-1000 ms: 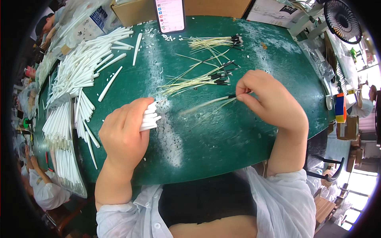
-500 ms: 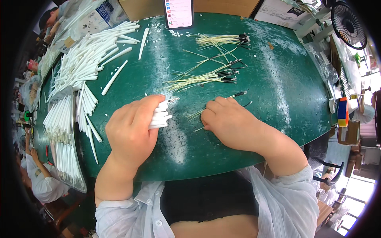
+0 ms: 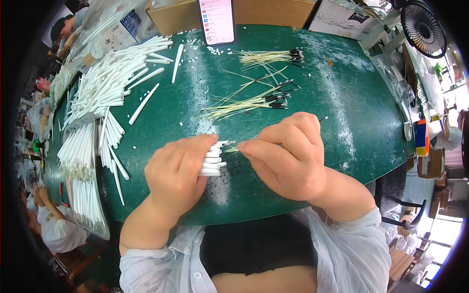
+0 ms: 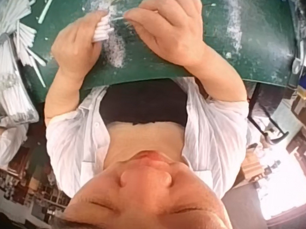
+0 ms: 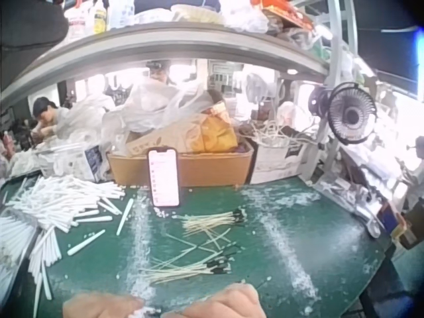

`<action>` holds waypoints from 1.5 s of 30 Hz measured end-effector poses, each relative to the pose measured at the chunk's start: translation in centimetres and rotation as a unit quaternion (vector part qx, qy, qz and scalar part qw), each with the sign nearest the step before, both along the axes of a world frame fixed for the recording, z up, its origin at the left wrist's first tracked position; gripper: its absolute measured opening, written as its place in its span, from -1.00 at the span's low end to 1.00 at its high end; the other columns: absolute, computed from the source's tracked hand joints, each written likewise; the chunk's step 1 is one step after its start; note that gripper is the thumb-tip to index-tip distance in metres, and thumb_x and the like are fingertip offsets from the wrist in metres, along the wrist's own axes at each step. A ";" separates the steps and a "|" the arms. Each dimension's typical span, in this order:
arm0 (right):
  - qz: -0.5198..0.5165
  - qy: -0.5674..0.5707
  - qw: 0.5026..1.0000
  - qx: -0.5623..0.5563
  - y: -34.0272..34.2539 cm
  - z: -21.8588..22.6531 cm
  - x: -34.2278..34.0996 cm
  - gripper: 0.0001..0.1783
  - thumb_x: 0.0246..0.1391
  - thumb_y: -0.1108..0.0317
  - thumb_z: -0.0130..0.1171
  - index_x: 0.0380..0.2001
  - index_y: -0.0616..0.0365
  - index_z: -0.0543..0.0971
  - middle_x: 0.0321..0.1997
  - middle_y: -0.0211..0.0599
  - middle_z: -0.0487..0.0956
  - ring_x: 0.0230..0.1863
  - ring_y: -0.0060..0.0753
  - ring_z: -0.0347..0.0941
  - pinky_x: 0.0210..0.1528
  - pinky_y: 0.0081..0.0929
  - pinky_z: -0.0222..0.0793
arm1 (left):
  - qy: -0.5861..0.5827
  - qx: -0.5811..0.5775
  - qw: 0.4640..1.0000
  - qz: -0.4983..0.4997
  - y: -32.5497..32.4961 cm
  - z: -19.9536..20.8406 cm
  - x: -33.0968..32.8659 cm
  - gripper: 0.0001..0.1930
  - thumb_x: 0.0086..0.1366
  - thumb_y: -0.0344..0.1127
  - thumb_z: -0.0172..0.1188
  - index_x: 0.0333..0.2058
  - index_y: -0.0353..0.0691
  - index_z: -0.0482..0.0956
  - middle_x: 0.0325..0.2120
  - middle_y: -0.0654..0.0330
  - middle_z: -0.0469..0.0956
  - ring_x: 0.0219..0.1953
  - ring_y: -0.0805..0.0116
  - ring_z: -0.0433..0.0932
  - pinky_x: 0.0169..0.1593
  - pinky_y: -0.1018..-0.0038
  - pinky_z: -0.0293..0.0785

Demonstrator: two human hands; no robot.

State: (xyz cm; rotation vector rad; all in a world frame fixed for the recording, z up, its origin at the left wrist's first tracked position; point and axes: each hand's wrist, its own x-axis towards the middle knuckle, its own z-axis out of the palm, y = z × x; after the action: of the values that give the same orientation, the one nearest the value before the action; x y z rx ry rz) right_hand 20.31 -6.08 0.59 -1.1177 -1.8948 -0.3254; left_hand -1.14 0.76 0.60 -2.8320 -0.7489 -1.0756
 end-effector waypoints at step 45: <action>0.022 0.014 0.999 0.028 0.7 0.0 0.0 -0.72 -0.25 0.39 0.37 -0.35 0.04 0.60 -0.23 -0.43 0.59 -0.14 -0.28 0.51 0.22 -0.05 0.31 | 0.007 -0.021 1.000 -0.021 -0.4 -0.2 -0.1 -0.54 -0.12 -0.54 0.23 -0.13 -0.18 0.60 -0.26 0.25 0.70 -0.33 0.27 0.68 -0.30 0.43 0.50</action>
State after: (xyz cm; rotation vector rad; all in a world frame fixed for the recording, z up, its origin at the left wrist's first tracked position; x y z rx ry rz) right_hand 20.27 -5.36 0.61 -1.0380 -1.8711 -0.3342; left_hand -1.19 0.35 0.42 -2.9002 -0.7222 -1.0570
